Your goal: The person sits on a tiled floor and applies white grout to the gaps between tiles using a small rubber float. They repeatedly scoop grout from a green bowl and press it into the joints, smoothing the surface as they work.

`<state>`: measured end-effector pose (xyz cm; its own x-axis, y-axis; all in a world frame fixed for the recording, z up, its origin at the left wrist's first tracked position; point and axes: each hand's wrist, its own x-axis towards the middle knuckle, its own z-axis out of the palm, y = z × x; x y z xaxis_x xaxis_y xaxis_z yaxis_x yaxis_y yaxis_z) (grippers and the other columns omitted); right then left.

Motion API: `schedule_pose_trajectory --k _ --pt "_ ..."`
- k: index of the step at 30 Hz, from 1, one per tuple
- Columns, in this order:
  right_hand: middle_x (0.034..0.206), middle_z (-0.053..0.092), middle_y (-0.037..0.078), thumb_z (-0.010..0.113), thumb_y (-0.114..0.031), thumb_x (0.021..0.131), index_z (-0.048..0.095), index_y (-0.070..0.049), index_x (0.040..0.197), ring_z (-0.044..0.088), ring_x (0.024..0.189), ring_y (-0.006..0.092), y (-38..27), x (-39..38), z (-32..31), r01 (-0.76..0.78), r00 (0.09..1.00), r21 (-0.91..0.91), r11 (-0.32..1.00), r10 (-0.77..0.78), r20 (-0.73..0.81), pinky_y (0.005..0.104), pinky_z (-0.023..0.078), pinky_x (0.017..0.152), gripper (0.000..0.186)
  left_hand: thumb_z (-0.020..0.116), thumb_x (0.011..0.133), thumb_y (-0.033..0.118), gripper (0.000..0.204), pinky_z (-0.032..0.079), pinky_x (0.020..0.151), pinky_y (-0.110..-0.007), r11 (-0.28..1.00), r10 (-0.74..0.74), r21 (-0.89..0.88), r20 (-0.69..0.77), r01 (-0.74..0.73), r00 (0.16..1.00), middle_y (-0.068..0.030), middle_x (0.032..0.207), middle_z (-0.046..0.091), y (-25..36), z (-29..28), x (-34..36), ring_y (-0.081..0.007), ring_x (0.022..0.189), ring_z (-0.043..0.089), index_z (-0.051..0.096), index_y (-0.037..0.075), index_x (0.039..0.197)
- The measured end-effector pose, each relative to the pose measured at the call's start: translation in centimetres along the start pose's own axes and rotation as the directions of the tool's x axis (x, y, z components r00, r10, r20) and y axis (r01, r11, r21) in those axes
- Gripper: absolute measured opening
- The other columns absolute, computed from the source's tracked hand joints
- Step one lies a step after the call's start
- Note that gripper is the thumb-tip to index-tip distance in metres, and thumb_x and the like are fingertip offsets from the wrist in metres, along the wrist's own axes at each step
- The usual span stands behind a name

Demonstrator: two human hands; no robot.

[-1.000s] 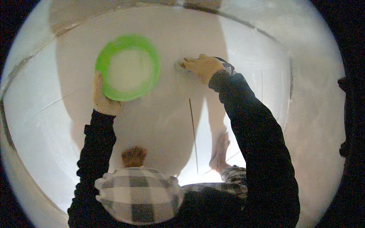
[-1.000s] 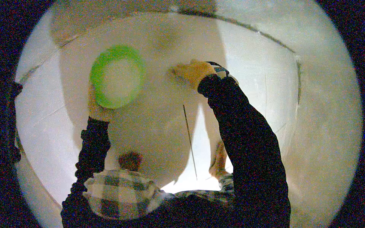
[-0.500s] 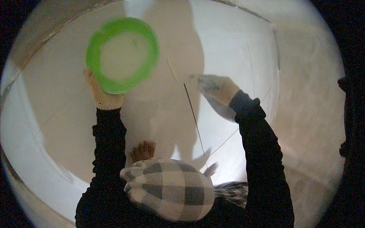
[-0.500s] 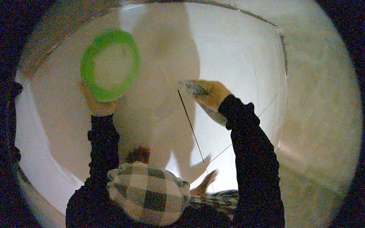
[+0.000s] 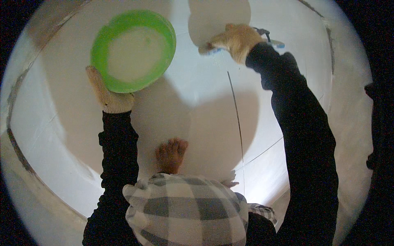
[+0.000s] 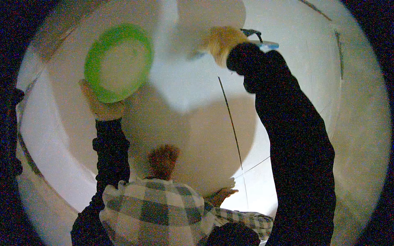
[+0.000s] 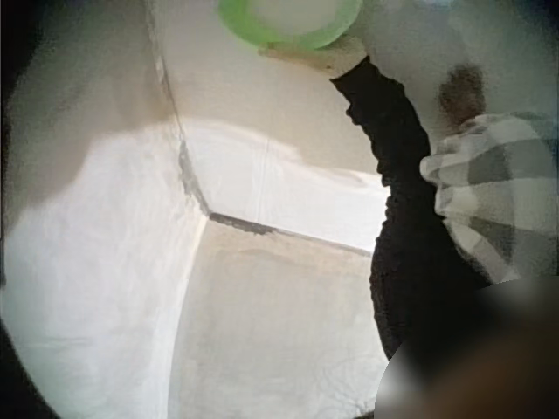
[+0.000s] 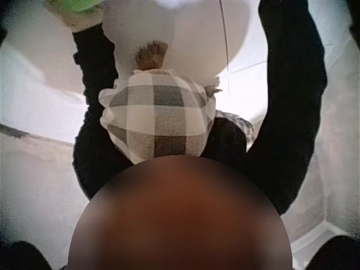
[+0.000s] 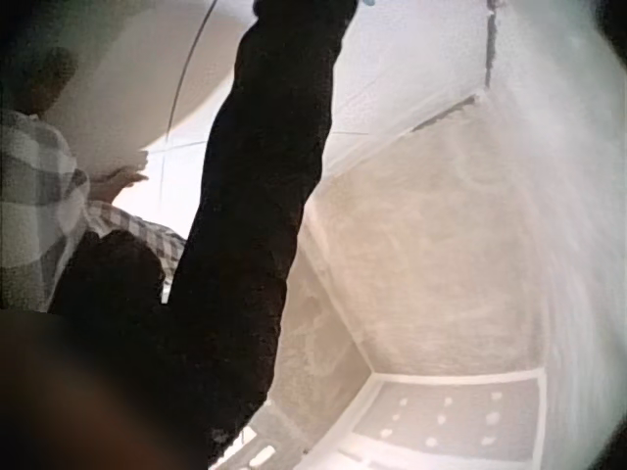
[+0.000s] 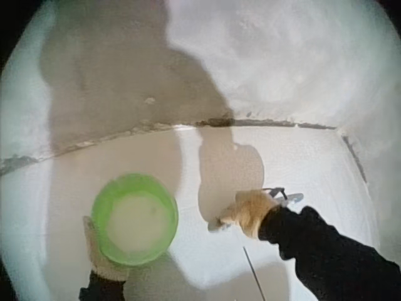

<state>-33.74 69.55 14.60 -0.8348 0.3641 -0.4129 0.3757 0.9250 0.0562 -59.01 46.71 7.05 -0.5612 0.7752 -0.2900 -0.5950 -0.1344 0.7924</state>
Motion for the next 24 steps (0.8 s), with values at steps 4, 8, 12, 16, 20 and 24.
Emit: schedule_pose_trajectory --k 4,8,12,16,20,24 --pt "0.094 0.069 0.006 0.056 -0.011 0.088 0.069 -0.026 0.104 0.065 0.086 0.0294 -3.2 -6.5 1.7 0.098 0.990 0.080 0.992 -0.090 -0.104 0.0402 0.053 0.074 0.026 0.035 0.098 0.050 0.050 0.042 0.101 -0.042 0.996 0.018 0.089 0.048 -0.023 0.999 -0.0070 0.134 0.047 0.0 1.8 0.2 -0.0230 0.122 0.048 0.045 0.013 0.130" --pt "0.087 0.067 0.006 0.059 -0.022 0.083 0.066 -0.024 0.100 0.065 0.090 0.0305 -5.7 -12.6 5.2 0.156 0.960 0.131 0.979 -0.182 0.212 0.0442 0.053 0.076 0.019 0.038 0.099 0.043 0.046 0.044 0.098 -0.041 0.995 -0.083 -0.048 0.003 0.083 0.997 -0.0092 0.133 0.048 -3.0 2.6 -1.8 -0.0230 0.120 0.050 0.044 0.011 0.130" --pt "0.105 0.069 0.009 0.065 -0.023 0.082 0.062 -0.012 0.116 0.065 0.095 0.0280 -4.2 -16.4 4.2 -0.404 0.914 0.681 0.611 0.295 0.278 0.0395 0.050 0.089 0.035 0.040 0.100 0.037 0.047 0.041 0.101 -0.041 0.911 0.082 0.383 0.194 -0.153 0.978 -0.0132 0.135 0.046 -5.3 1.3 -2.8 -0.0249 0.121 0.049 0.040 0.007 0.136" --pt "0.105 0.067 0.007 0.071 -0.021 0.082 0.059 -0.002 0.118 0.062 0.094 0.0142 -2.4 -17.3 1.9 -0.486 0.829 0.874 0.013 0.322 0.457 0.0297 0.050 0.087 0.043 0.041 0.099 0.030 0.051 0.033 0.108 -0.043 0.872 0.010 0.473 0.243 -0.128 0.970 -0.0197 0.140 0.041 -6.7 1.1 -3.2 -0.0312 0.127 0.044 0.032 0.004 0.143" --pt "0.107 0.066 0.007 0.071 -0.018 0.082 0.057 -0.003 0.122 0.061 0.096 0.0141 -3.8 -16.6 1.1 -0.278 0.883 0.936 -0.218 0.324 0.338 0.0301 0.049 0.087 0.045 0.041 0.099 0.027 0.051 0.030 0.111 -0.040 0.423 0.227 0.703 0.528 -0.571 0.818 -0.0223 0.141 0.039 -6.3 1.3 -2.2 -0.0331 0.131 0.040 0.033 0.003 0.143" --pt "0.115 0.062 0.014 0.071 -0.017 0.078 0.053 -0.002 0.127 0.060 0.102 0.0246 -7.5 -14.3 0.9 -0.297 0.835 0.942 0.156 0.521 0.177 0.0354 0.048 0.090 0.054 0.042 0.099 0.028 0.046 0.035 0.107 -0.037 0.679 -0.032 0.670 0.436 -0.300 0.899 -0.0203 0.139 0.043 -5.8 1.6 0.0 -0.0306 0.128 0.043 0.041 0.003 0.137"
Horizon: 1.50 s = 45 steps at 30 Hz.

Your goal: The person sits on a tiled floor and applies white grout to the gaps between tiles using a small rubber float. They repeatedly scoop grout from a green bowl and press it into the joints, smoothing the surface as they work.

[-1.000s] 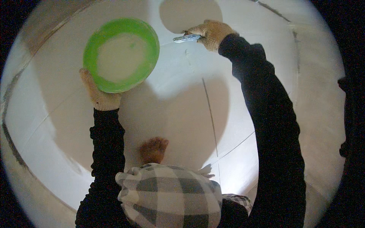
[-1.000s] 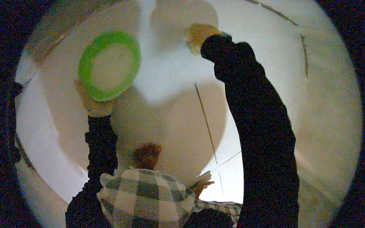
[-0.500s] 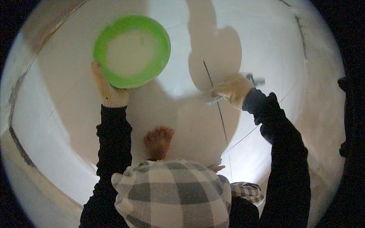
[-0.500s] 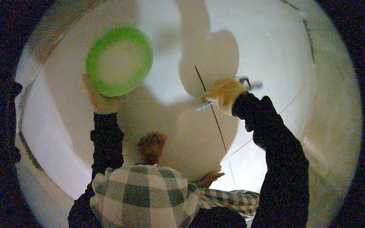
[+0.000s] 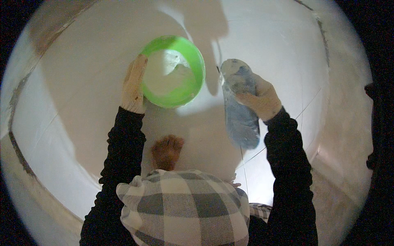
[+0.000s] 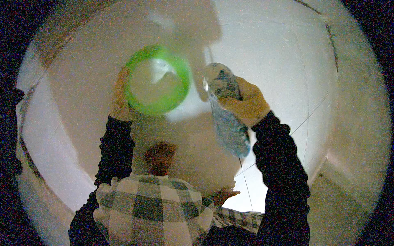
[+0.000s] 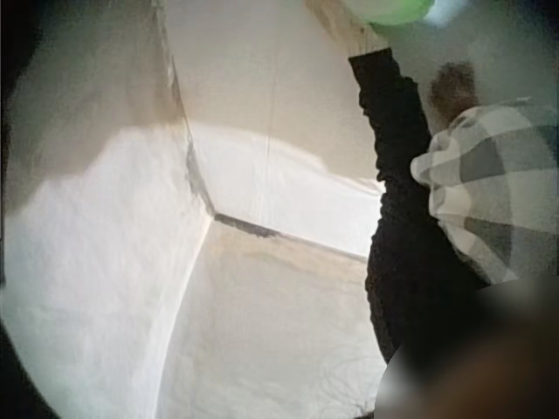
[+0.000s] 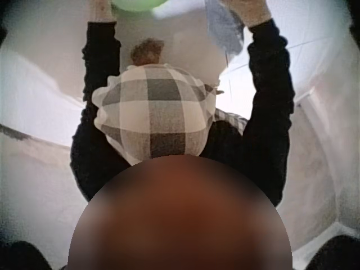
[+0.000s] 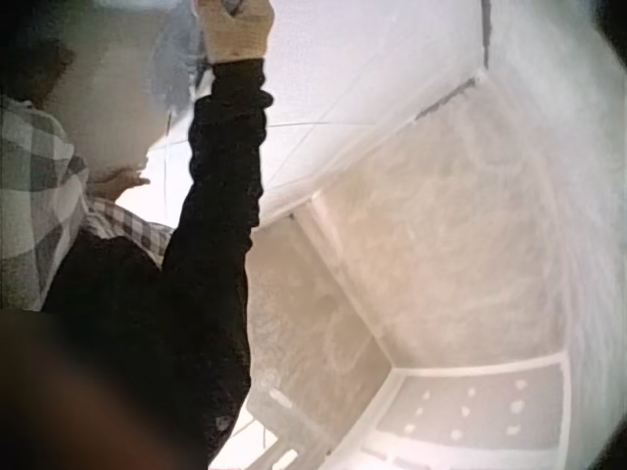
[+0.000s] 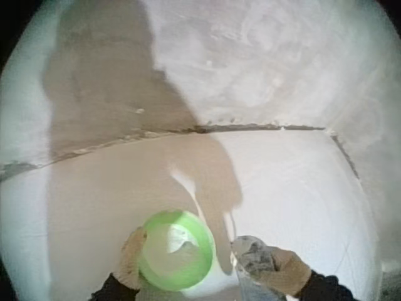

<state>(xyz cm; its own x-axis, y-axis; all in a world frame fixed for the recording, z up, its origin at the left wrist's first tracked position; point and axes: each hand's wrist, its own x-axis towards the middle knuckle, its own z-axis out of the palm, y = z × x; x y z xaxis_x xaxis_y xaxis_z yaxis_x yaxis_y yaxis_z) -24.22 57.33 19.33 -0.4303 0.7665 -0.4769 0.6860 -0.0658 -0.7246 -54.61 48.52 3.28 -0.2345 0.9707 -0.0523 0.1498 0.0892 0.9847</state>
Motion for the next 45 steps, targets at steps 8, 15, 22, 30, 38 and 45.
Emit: schedule_pose_trajectory --k 8,15,22,30,38,45 --pt "0.118 0.057 0.012 0.054 -0.005 0.081 0.054 -0.013 0.122 0.060 0.088 0.0330 -2.6 -0.1 10.8 0.377 0.854 -0.772 0.511 -0.515 0.077 0.0388 0.050 0.073 0.042 0.046 0.099 0.028 0.044 0.052 0.086 -0.036 0.924 -0.097 -0.377 -0.081 0.060 0.992 -0.0120 0.115 0.062 1.8 2.3 1.2 -0.0232 0.098 0.064 0.044 0.000 0.133" --pt "0.109 0.060 0.007 0.052 -0.015 0.083 0.053 -0.022 0.125 0.061 0.087 0.0295 1.0 -3.8 4.5 0.318 0.912 -0.756 0.572 -0.404 0.079 0.0413 0.053 0.073 0.043 0.045 0.097 0.025 0.050 0.046 0.096 -0.037 0.888 0.341 0.342 -0.042 -0.307 0.939 -0.0169 0.131 0.052 1.9 1.2 1.2 -0.0272 0.118 0.055 0.037 -0.002 0.138" --pt "0.115 0.063 0.016 0.047 -0.008 0.086 0.053 -0.029 0.130 0.062 0.104 0.0345 3.6 7.7 -3.2 -0.184 0.970 -0.814 0.551 -0.033 -0.241 0.0452 0.051 0.089 0.049 0.049 0.094 0.029 0.056 0.036 0.106 -0.041 0.576 0.481 0.737 0.043 -0.353 0.876 -0.0214 0.137 0.045 1.4 -2.2 -0.1 -0.0340 0.127 0.045 0.036 -0.002 0.139" --pt "0.109 0.063 0.015 0.058 -0.015 0.083 0.056 -0.017 0.124 0.061 0.102 0.0345 -0.5 5.4 -0.3 -0.044 0.995 -0.811 0.583 -0.051 -0.091 0.0442 0.049 0.088 0.041 0.046 0.095 0.030 0.053 0.033 0.109 -0.042 0.696 0.381 0.627 0.090 -0.350 0.920 -0.0222 0.138 0.044 2.7 -4.2 1.0 -0.0352 0.128 0.043 0.038 -0.002 0.137" --pt "0.108 0.066 0.010 0.059 -0.008 0.083 0.057 -0.015 0.126 0.065 0.093 0.0283 -7.8 6.2 -0.6 0.378 0.909 -0.875 0.304 -0.303 0.287 0.0399 0.053 0.082 0.043 0.047 0.098 0.027 0.041 0.041 0.103 -0.033 0.993 0.118 -0.015 0.010 -0.118 0.993 -0.0151 0.131 0.054 5.7 -1.4 3.3 -0.0242 0.121 0.052 0.052 0.002 0.130" --pt "0.096 0.066 0.011 0.055 -0.003 0.081 0.055 -0.031 0.129 0.067 0.079 0.0297 -9.7 9.1 3.5 0.416 0.902 -0.822 0.388 -0.060 0.428 0.0413 0.054 0.071 0.056 0.064 0.089 0.030 0.043 0.047 0.087 -0.026 0.887 -0.201 -0.430 -0.036 0.166 0.979 -0.0083 0.109 0.066 9.3 0.8 3.8 -0.0140 0.099 0.061 0.061 0.000 0.121"
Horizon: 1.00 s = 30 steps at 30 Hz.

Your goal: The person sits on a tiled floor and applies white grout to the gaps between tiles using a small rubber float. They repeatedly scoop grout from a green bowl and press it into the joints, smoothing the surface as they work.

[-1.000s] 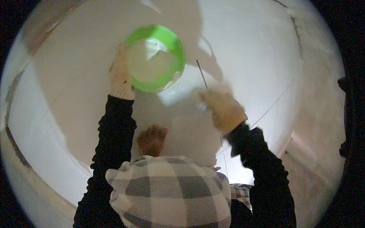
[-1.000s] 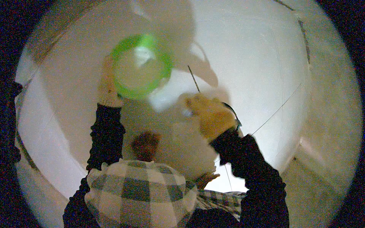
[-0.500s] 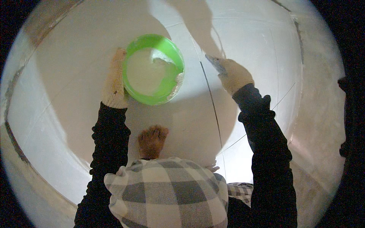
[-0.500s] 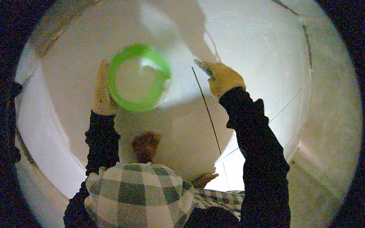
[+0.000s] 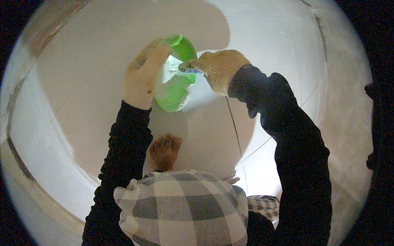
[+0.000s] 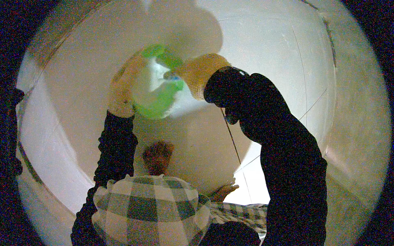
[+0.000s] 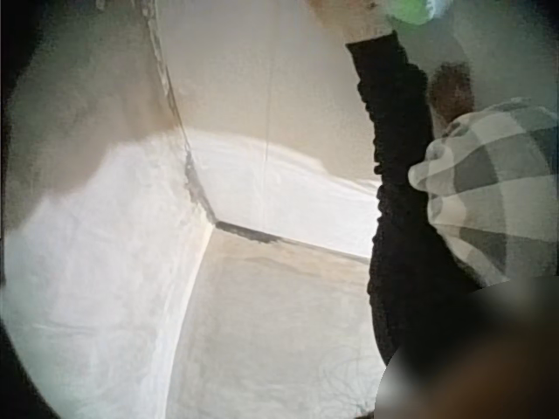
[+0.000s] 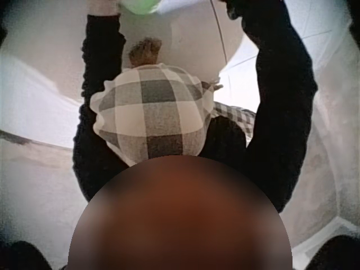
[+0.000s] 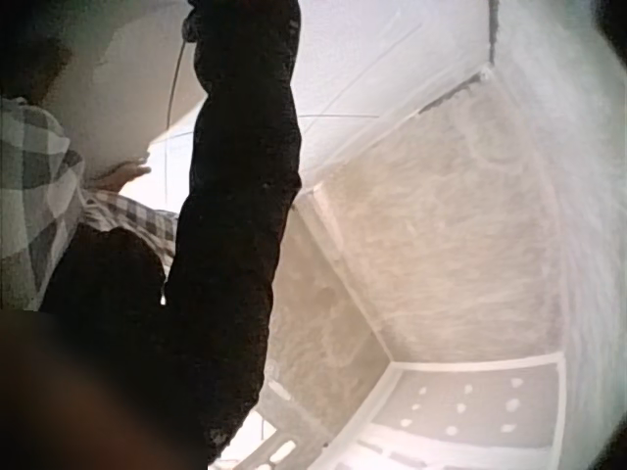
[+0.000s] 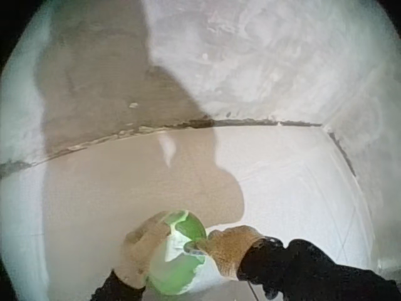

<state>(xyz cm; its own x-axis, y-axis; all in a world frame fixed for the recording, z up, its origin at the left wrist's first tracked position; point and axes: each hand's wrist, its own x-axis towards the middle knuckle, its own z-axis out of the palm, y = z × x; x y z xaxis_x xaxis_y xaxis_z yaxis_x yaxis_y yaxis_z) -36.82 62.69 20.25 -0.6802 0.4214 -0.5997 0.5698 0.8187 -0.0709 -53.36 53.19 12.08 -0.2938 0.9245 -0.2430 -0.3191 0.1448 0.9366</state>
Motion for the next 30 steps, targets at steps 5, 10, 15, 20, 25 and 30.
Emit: schedule_pose_trajectory --k 5,10,15,20,25,30 --pt "0.094 0.067 0.015 0.055 -0.005 0.079 0.056 -0.028 0.127 0.066 0.082 0.0337 -0.8 0.5 1.0 0.002 0.991 0.079 0.997 -0.013 0.133 0.0437 0.054 0.074 0.053 0.064 0.087 0.033 0.046 0.047 0.086 -0.027 0.999 -0.035 0.011 -0.055 0.035 0.998 -0.0102 0.106 0.067 0.3 1.4 -0.3 -0.0153 0.097 0.061 0.062 0.001 0.119" --pt "0.091 0.068 0.017 0.056 -0.008 0.080 0.059 -0.020 0.122 0.066 0.085 0.0351 -1.6 -0.4 2.9 -0.048 0.984 0.245 0.968 0.004 0.177 0.0456 0.053 0.077 0.044 0.066 0.082 0.034 0.045 0.047 0.090 -0.033 0.961 0.054 0.274 -0.091 -0.027 0.994 -0.0167 0.109 0.067 0.2 2.6 -1.5 -0.0247 0.099 0.063 0.065 0.004 0.116" --pt "0.090 0.068 0.017 0.066 -0.016 0.078 0.060 -0.007 0.118 0.067 0.081 0.0302 -1.0 -0.8 5.7 0.157 0.979 0.595 0.788 -0.202 0.010 0.0405 0.053 0.076 0.041 0.066 0.081 0.033 0.044 0.047 0.091 -0.035 0.928 0.142 0.358 -0.089 -0.101 0.986 -0.0184 0.112 0.066 -0.7 2.9 -2.6 -0.0285 0.102 0.063 0.065 0.006 0.116" --pt "0.094 0.070 0.013 0.073 -0.021 0.072 0.062 0.004 0.109 0.064 0.082 0.0219 -0.1 -2.0 6.8 -0.120 0.961 0.944 0.307 -0.201 0.187 0.0353 0.052 0.078 0.046 0.063 0.086 0.025 0.039 0.048 0.090 -0.032 0.996 0.085 -0.037 -0.044 -0.086 0.995 -0.0122 0.110 0.066 -4.0 0.4 -0.7 -0.0221 0.102 0.062 0.063 0.004 0.119" --pt "0.096 0.069 0.005 0.071 -0.015 0.076 0.063 -0.004 0.113 0.062 0.082 0.0120 2.6 -8.0 5.3 -0.180 0.981 0.984 0.002 0.069 0.180 0.0293 0.051 0.076 0.039 0.055 0.094 0.024 0.042 0.049 0.088 -0.030 0.968 0.249 -0.001 -0.145 -0.252 0.958 -0.0095 0.117 0.062 -5.5 -5.0 -1.2 -0.0180 0.106 0.059 0.053 -0.001 0.128" --pt "0.098 0.069 0.006 0.072 -0.015 0.077 0.065 -0.003 0.111 0.064 0.086 0.0153 5.8 -9.2 4.0 -0.191 0.880 0.979 0.069 0.454 0.140 0.0311 0.052 0.078 0.037 0.039 0.101 0.032 0.042 0.049 0.090 -0.032 0.971 0.192 0.149 -0.016 -0.187 0.981 -0.0103 0.119 0.058 -4.5 -8.2 0.5 -0.0178 0.109 0.057 0.048 0.001 0.129"
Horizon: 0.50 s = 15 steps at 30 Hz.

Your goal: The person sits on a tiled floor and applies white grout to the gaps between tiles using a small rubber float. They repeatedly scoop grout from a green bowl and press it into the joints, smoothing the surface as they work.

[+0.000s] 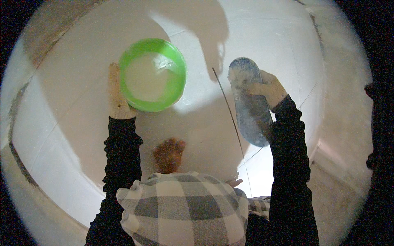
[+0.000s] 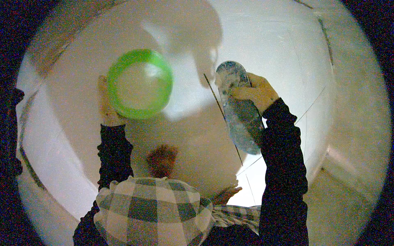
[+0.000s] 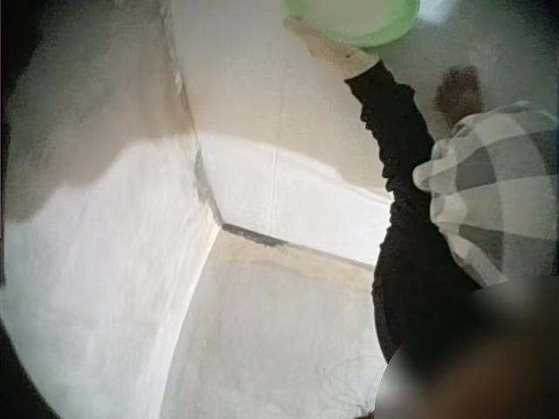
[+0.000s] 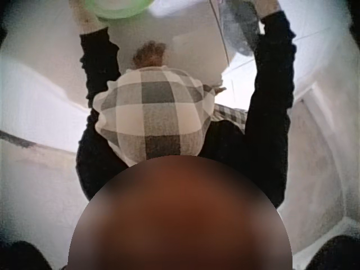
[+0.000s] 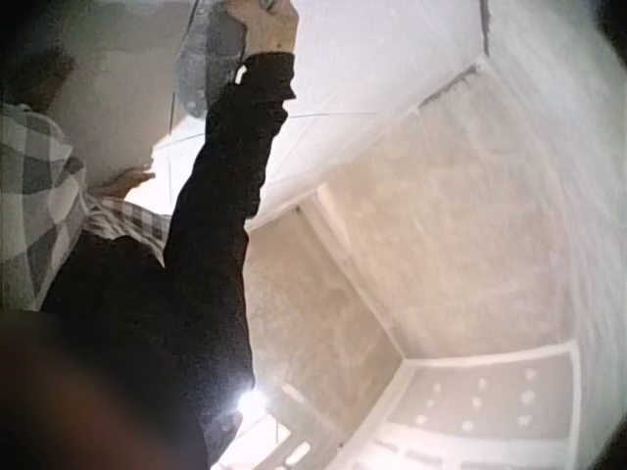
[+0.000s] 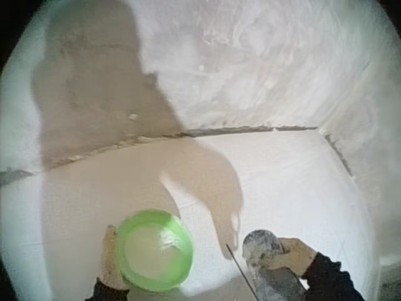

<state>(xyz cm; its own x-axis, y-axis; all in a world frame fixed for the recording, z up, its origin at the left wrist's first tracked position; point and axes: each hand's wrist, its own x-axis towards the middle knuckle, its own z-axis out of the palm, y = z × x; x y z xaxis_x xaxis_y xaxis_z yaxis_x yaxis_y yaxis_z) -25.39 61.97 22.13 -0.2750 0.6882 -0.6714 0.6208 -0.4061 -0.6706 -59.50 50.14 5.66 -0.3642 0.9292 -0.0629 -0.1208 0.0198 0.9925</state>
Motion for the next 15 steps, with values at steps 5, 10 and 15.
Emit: schedule_pose_trajectory --k 5,10,15 --pt "0.098 0.070 0.010 0.070 -0.022 0.076 0.063 -0.003 0.114 0.065 0.088 0.0185 -0.7 3.2 0.6 0.026 0.986 -0.407 0.913 -0.092 -0.143 0.0321 0.051 0.081 0.043 0.049 0.095 0.029 0.045 0.047 0.095 -0.039 0.979 -0.124 -0.165 -0.013 0.120 0.992 -0.0175 0.120 0.057 0.2 -0.4 0.3 -0.0271 0.111 0.058 0.046 0.003 0.131" --pt "0.106 0.061 0.017 0.056 -0.019 0.084 0.056 -0.011 0.117 0.064 0.086 0.0381 1.4 6.2 6.6 -0.054 0.915 -0.909 0.413 -0.345 -0.211 0.0479 0.054 0.074 0.034 0.063 0.083 0.020 0.058 0.042 0.101 -0.043 0.821 0.179 0.531 0.108 -0.209 0.978 -0.0213 0.131 0.051 -0.9 -1.7 1.0 -0.0369 0.118 0.053 0.043 0.002 0.134" --pt "0.115 0.057 0.015 0.047 -0.009 0.088 0.050 -0.015 0.127 0.063 0.094 0.0329 5.4 4.7 12.1 -0.150 0.939 -0.906 0.396 -0.231 -0.257 0.0409 0.054 0.078 0.040 0.063 0.082 0.019 0.060 0.038 0.105 -0.043 0.817 0.144 0.554 0.069 -0.158 0.987 -0.0202 0.133 0.050 -1.1 -1.7 0.9 -0.0379 0.124 0.048 0.042 0.003 0.136"
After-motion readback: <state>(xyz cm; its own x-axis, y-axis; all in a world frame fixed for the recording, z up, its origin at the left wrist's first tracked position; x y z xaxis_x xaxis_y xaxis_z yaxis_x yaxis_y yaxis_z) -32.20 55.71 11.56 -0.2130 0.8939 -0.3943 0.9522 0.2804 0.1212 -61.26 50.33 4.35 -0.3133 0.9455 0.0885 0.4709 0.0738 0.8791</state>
